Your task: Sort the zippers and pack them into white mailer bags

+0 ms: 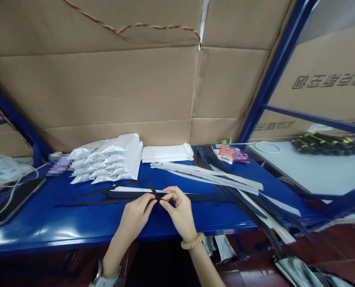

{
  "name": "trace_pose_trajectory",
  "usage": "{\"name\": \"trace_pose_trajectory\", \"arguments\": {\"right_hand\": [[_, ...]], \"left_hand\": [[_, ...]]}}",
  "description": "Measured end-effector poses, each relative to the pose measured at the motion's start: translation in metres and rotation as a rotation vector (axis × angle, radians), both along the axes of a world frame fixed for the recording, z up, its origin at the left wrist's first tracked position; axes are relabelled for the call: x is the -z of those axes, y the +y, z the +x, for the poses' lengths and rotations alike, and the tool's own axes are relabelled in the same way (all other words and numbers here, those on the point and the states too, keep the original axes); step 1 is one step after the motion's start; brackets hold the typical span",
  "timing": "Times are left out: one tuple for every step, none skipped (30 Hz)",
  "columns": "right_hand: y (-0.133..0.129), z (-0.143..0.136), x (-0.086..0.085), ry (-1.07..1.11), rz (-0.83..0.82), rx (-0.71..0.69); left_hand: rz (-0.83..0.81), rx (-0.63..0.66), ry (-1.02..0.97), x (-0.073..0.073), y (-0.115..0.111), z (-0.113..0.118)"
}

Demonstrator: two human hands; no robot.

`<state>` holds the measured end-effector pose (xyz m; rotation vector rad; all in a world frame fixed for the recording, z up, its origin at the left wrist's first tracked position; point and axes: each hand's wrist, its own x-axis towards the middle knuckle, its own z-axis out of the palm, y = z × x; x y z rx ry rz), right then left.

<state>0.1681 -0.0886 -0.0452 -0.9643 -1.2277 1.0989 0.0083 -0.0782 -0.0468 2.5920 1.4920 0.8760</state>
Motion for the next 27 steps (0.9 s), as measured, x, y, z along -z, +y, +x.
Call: {"name": "trace_pose_trajectory", "arguments": {"right_hand": [[0.0,0.0,0.002,-0.016,0.009,0.009],[0.001,-0.001,0.004,-0.031,0.019,0.02],[0.002,-0.001,0.006,-0.044,0.029,0.031],[0.002,-0.001,0.008,-0.055,0.038,0.044],[0.003,-0.002,0.009,-0.06,0.045,0.057],[0.003,-0.002,0.009,-0.062,0.052,0.07],[0.003,-0.002,0.008,-0.063,0.058,0.082],[0.002,-0.002,0.007,-0.065,0.058,0.088],[0.002,-0.001,0.005,-0.066,0.055,0.093],[0.001,0.0,0.003,-0.069,0.05,0.1],[0.0,0.003,0.001,-0.07,0.044,0.114],[0.0,0.006,0.0,-0.07,0.039,0.134],[0.0,0.01,0.0,-0.067,0.037,0.158],[0.0,0.016,0.002,-0.062,0.039,0.189],[0.001,0.023,0.004,-0.053,0.045,0.228],[0.003,0.032,0.008,-0.046,0.051,0.268],[0.004,0.042,0.012,-0.043,0.057,0.307],[0.005,0.054,0.017,-0.045,0.063,0.354],[0.007,0.066,0.022,-0.052,0.069,0.402],[0.008,0.079,0.026,-0.064,0.075,0.451],[0.009,0.093,0.031,-0.073,0.086,0.512],[0.01,0.106,0.034,-0.082,0.099,0.569],[0.011,0.119,0.037,-0.086,0.113,0.627],[0.012,0.13,0.04,-0.089,0.121,0.671],[0.013,0.14,0.042,-0.097,0.121,0.693],[0.015,0.147,0.043,-0.113,0.12,0.706],[0.016,0.153,0.045,-0.138,0.122,0.709]], "left_hand": [[0.032,-0.011,0.026,0.001,0.0,0.0],[0.061,-0.024,0.055,0.001,-0.001,0.001],[0.088,-0.037,0.083,0.002,-0.001,0.001],[0.112,-0.049,0.109,0.002,-0.001,0.002],[0.134,-0.06,0.13,0.002,-0.001,0.003],[0.153,-0.07,0.149,0.002,0.0,0.003],[0.169,-0.076,0.165,0.002,0.0,0.003],[0.178,-0.08,0.183,0.002,0.001,0.003],[0.184,-0.082,0.201,0.002,0.002,0.003],[0.187,-0.087,0.217,0.002,0.003,0.001],[0.186,-0.098,0.232,0.001,0.004,-0.001],[0.182,-0.117,0.242,0.001,0.005,-0.004],[0.176,-0.147,0.247,0.0,0.006,-0.008],[0.167,-0.187,0.245,-0.001,0.006,-0.013],[0.156,-0.234,0.24,-0.003,0.007,-0.019],[0.143,-0.282,0.234,-0.004,0.007,-0.026],[0.132,-0.326,0.23,-0.006,0.007,-0.034],[0.122,-0.366,0.228,-0.008,0.008,-0.043],[0.112,-0.401,0.228,-0.01,0.007,-0.053],[0.102,-0.431,0.229,-0.011,0.007,-0.063],[0.092,-0.466,0.227,-0.013,0.007,-0.073],[0.083,-0.509,0.219,-0.014,0.007,-0.082],[0.072,-0.555,0.203,-0.014,0.008,-0.092],[0.055,-0.601,0.179,-0.015,0.008,-0.1],[0.03,-0.631,0.153,-0.015,0.009,-0.107],[-0.002,-0.646,0.129,-0.015,0.01,-0.112],[-0.039,-0.648,0.106,-0.014,0.011,-0.116]]}}
